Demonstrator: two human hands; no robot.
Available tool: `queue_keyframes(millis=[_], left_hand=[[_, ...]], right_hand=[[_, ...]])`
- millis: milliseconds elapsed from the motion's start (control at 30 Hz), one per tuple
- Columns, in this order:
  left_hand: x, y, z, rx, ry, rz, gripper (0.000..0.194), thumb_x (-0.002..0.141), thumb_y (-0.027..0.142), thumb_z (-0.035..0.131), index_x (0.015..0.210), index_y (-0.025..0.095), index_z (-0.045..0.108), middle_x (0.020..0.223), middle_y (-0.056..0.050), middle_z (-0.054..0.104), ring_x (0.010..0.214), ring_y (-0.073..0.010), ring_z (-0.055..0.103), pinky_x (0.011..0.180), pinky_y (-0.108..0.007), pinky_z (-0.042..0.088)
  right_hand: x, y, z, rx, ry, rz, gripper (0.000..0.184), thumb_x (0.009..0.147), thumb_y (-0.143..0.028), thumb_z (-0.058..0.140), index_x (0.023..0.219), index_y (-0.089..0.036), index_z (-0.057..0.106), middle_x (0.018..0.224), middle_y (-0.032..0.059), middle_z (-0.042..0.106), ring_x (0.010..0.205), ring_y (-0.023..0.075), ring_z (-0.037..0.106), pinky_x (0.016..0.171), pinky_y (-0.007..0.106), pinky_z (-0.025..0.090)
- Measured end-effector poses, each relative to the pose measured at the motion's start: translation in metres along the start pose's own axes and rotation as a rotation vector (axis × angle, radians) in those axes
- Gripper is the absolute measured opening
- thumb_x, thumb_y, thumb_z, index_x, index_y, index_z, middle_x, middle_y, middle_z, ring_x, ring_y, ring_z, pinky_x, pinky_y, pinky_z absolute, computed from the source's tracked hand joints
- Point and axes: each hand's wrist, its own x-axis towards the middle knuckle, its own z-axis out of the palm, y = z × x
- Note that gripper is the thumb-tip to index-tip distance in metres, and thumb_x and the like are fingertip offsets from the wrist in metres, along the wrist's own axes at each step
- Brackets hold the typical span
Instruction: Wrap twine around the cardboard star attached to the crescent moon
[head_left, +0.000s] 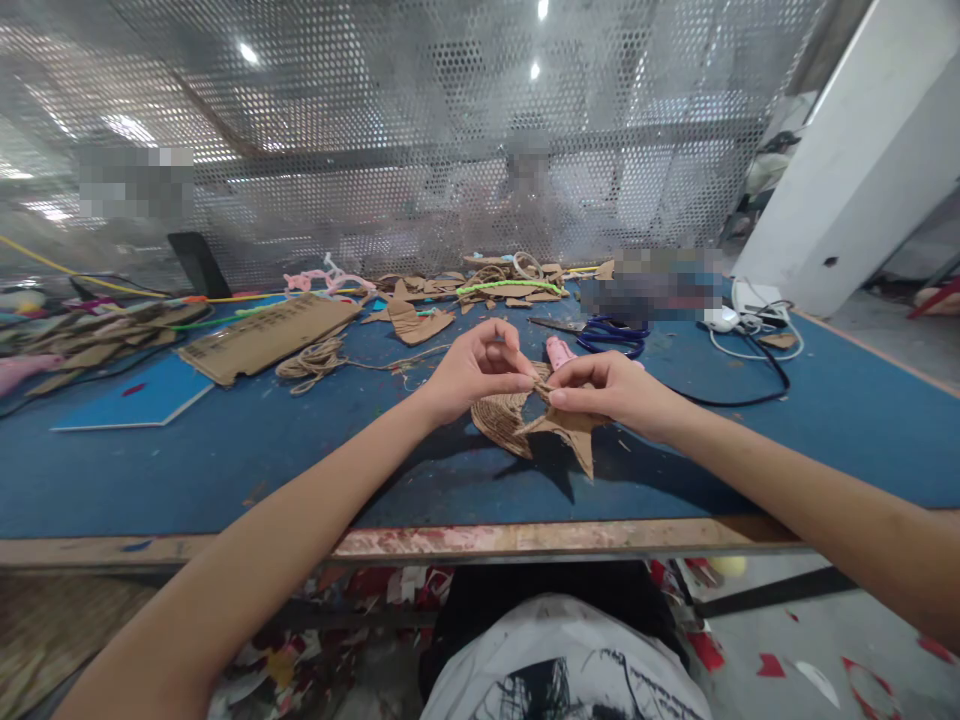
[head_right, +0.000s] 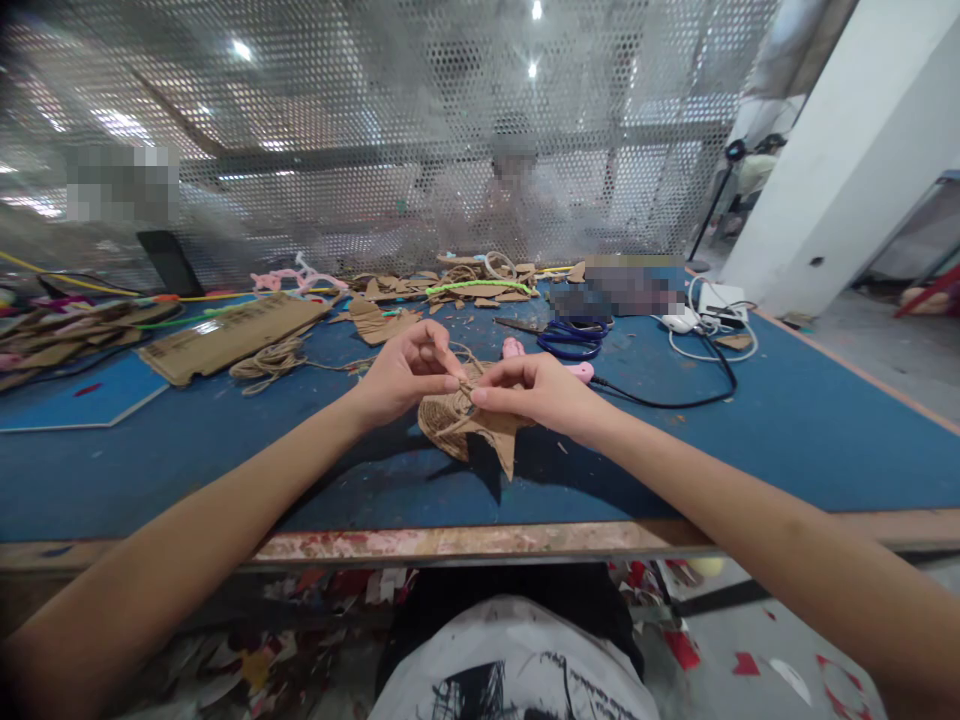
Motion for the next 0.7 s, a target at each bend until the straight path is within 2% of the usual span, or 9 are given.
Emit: queue_keyframes(millis=[67, 167, 233, 333, 433, 600, 700], left_hand=[[0.001, 0.000, -0.002, 0.007, 0.020, 0.012, 0.042, 0.060, 0.015, 0.085, 0.080, 0.018, 0.048, 0.071, 0.001, 0.073, 0.063, -0.0100, 0.068, 0.065, -0.021, 0.053], [0.003, 0.002, -0.005, 0.034, 0.102, 0.038, 0.043, 0.058, 0.018, 0.085, 0.080, 0.018, 0.048, 0.069, 0.002, 0.072, 0.062, -0.0096, 0.067, 0.065, -0.020, 0.053], [0.004, 0.003, -0.008, 0.058, 0.195, 0.069, 0.043, 0.057, 0.021, 0.086, 0.078, 0.018, 0.048, 0.068, 0.002, 0.071, 0.062, -0.0099, 0.067, 0.065, -0.021, 0.053], [0.007, 0.003, -0.012, 0.095, 0.356, 0.152, 0.044, 0.054, 0.024, 0.087, 0.075, 0.018, 0.048, 0.067, 0.003, 0.070, 0.064, -0.0106, 0.067, 0.068, -0.023, 0.054], [0.009, 0.002, -0.015, 0.144, 0.473, 0.246, 0.043, 0.054, 0.024, 0.086, 0.073, 0.019, 0.048, 0.068, 0.003, 0.070, 0.067, -0.0116, 0.068, 0.073, -0.025, 0.056], [0.009, 0.001, -0.014, 0.174, 0.488, 0.303, 0.043, 0.055, 0.024, 0.086, 0.072, 0.019, 0.046, 0.070, 0.003, 0.071, 0.069, -0.0120, 0.069, 0.074, -0.026, 0.056], [0.008, 0.001, -0.011, 0.156, 0.446, 0.288, 0.045, 0.055, 0.024, 0.086, 0.071, 0.019, 0.045, 0.070, 0.003, 0.071, 0.068, -0.0112, 0.069, 0.073, -0.025, 0.056]], right_hand=[[0.001, -0.001, 0.000, -0.009, 0.081, -0.074, 0.037, 0.071, -0.049, 0.072, 0.085, -0.015, 0.068, 0.069, -0.0012, 0.060, 0.058, 0.0082, 0.049, 0.052, 0.023, 0.035], [0.002, -0.002, -0.002, -0.042, 0.275, -0.188, 0.033, 0.074, -0.045, 0.068, 0.092, -0.019, 0.063, 0.090, 0.0024, 0.065, 0.081, 0.0145, 0.060, 0.070, 0.027, 0.047], [0.002, -0.002, -0.004, -0.059, 0.358, -0.205, 0.032, 0.076, -0.046, 0.066, 0.093, -0.020, 0.059, 0.092, 0.0023, 0.064, 0.082, 0.0157, 0.060, 0.070, 0.028, 0.049], [0.004, 0.002, -0.008, -0.116, 0.416, -0.235, 0.030, 0.080, -0.048, 0.062, 0.093, -0.021, 0.056, 0.089, 0.0024, 0.061, 0.076, 0.0156, 0.060, 0.065, 0.029, 0.051], [0.005, 0.007, -0.009, -0.284, 0.444, -0.301, 0.034, 0.079, -0.045, 0.064, 0.100, -0.020, 0.055, 0.100, 0.0062, 0.060, 0.087, 0.0192, 0.061, 0.072, 0.034, 0.053], [0.007, 0.013, -0.010, -0.586, 0.445, -0.406, 0.055, 0.070, -0.039, 0.075, 0.115, -0.018, 0.051, 0.114, 0.0120, 0.060, 0.102, 0.0248, 0.060, 0.091, 0.043, 0.049], [0.006, 0.013, -0.010, -0.690, 0.448, -0.474, 0.055, 0.073, -0.037, 0.073, 0.119, -0.018, 0.050, 0.116, 0.0130, 0.061, 0.104, 0.0253, 0.060, 0.092, 0.043, 0.048]])
